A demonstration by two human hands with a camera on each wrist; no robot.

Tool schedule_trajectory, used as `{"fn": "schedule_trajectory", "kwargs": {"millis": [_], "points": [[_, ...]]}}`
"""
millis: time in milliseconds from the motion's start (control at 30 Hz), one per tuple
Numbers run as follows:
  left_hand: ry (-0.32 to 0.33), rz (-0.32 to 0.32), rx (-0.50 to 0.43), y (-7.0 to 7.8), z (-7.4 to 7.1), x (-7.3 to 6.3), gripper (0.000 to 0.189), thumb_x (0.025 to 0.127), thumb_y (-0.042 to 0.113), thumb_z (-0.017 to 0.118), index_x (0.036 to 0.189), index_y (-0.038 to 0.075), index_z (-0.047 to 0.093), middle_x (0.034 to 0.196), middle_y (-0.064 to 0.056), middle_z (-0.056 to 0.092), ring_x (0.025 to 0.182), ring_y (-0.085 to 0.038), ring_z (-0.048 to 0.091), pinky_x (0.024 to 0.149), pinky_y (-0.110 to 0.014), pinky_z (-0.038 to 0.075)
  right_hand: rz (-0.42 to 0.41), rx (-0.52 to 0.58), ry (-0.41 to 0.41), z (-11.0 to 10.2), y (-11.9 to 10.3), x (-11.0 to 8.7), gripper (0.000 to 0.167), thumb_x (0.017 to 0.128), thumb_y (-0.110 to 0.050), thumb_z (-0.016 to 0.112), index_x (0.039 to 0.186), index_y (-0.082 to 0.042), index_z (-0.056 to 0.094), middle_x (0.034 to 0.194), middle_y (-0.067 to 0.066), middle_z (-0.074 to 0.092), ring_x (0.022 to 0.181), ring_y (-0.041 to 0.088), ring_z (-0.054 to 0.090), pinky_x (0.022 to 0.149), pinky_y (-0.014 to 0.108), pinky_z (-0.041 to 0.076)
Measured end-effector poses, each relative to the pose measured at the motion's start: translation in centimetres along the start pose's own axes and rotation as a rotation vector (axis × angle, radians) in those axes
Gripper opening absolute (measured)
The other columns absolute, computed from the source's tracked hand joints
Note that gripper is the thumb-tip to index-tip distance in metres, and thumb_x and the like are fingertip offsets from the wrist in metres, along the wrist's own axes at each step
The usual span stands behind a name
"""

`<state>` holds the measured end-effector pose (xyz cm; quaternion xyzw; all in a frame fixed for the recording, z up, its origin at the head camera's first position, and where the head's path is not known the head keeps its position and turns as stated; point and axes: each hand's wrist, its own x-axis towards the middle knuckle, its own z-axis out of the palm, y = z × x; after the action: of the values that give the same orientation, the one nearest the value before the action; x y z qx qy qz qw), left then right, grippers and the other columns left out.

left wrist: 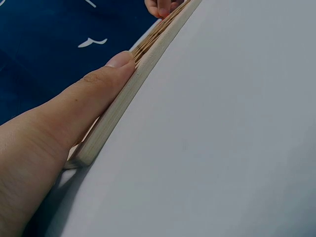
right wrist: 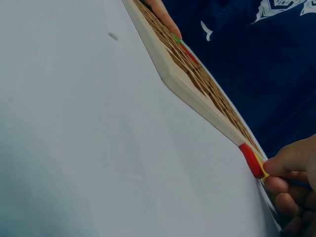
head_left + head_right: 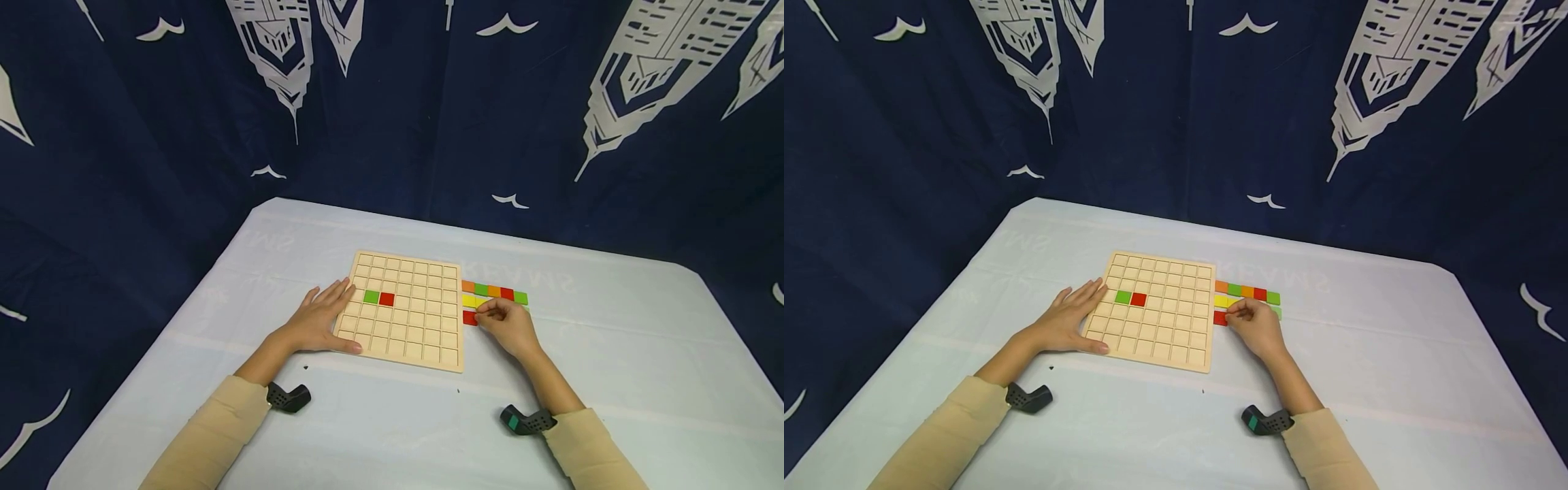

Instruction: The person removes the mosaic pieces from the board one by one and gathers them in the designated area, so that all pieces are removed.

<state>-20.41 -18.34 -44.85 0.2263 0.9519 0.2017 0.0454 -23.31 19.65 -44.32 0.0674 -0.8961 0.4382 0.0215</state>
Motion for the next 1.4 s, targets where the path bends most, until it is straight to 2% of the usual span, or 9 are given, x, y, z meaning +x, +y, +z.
{"fn": "schedule_trajectory", "kwargs": {"millis": [233,433,667,867,1033,1233,1400], "points": [[-0.004,-0.003,0.006,0.0,0.0,0.0,0.124,0.069,0.075,0.068,0.156,0.006,0.015,0.163,-0.01,0.004,0.149,-0.028,0.004,0.115,-0.057,-0.001,-0.001,-0.012,-0.002,-0.1,-0.5,0.2,0.011,0.088,-0.006,0.069,0.096,0.003,0.068,0.083,0.009,0.065,0.072,0.02,0.052,0.057,0.02,0.043],[-0.004,-0.002,0.009,0.0,-0.1,0.0,0.123,0.069,0.075,0.068,0.156,0.006,0.014,0.163,-0.01,0.004,0.149,-0.028,0.003,0.115,-0.057,-0.001,-0.022,0.017,-0.025,0.5,-1.5,0.7,0.011,0.089,-0.007,0.07,0.094,0.002,0.068,0.077,0.007,0.061,0.067,0.019,0.05,0.054,0.021,0.042],[-0.004,-0.001,0.007,0.1,-0.1,0.0,0.123,0.069,0.075,0.068,0.156,0.006,0.014,0.163,-0.01,0.004,0.149,-0.028,0.003,0.115,-0.057,-0.001,-0.042,0.039,-0.043,1.7,-2.8,1.3,0.009,0.088,-0.009,0.071,0.092,-0.001,0.07,0.073,0.004,0.06,0.063,0.015,0.048,0.05,0.021,0.038],[-0.004,0.0,0.008,0.1,-0.1,0.1,0.123,0.069,0.074,0.068,0.156,0.005,0.015,0.163,-0.011,0.005,0.149,-0.028,0.004,0.115,-0.057,-0.001,-0.042,0.112,-0.088,2.8,-3.7,1.6,0.009,0.087,-0.006,0.07,0.093,0.001,0.069,0.078,0.006,0.061,0.058,0.015,0.048,0.049,0.021,0.041],[-0.005,0.0,0.014,0.1,-0.1,0.1,0.123,0.069,0.074,0.068,0.156,0.005,0.015,0.163,-0.011,0.005,0.149,-0.029,0.005,0.115,-0.057,0.0,-0.086,0.09,-0.101,3.9,-4.4,1.9,0.006,0.087,-0.007,0.071,0.091,-0.002,0.07,0.075,0.005,0.058,0.06,0.016,0.045,0.05,0.023,0.035],[-0.005,0.0,0.013,0.1,-0.1,0.1,0.123,0.069,0.075,0.068,0.156,0.005,0.015,0.163,-0.011,0.005,0.149,-0.029,0.005,0.115,-0.057,0.0,-0.124,0.086,-0.118,5.0,-5.4,2.2,0.005,0.088,-0.008,0.07,0.09,-0.003,0.07,0.072,0.002,0.057,0.063,0.017,0.047,0.055,0.025,0.037],[-0.004,0.003,0.013,0.0,-0.1,0.0,0.123,0.069,0.074,0.068,0.156,0.005,0.015,0.163,-0.011,0.005,0.149,-0.029,0.005,0.115,-0.057,0.0,-0.14,0.114,-0.136,6.0,-6.3,2.4,0.004,0.087,-0.007,0.07,0.089,-0.003,0.071,0.071,0.002,0.057,0.062,0.017,0.045,0.054,0.024,0.035]]}}
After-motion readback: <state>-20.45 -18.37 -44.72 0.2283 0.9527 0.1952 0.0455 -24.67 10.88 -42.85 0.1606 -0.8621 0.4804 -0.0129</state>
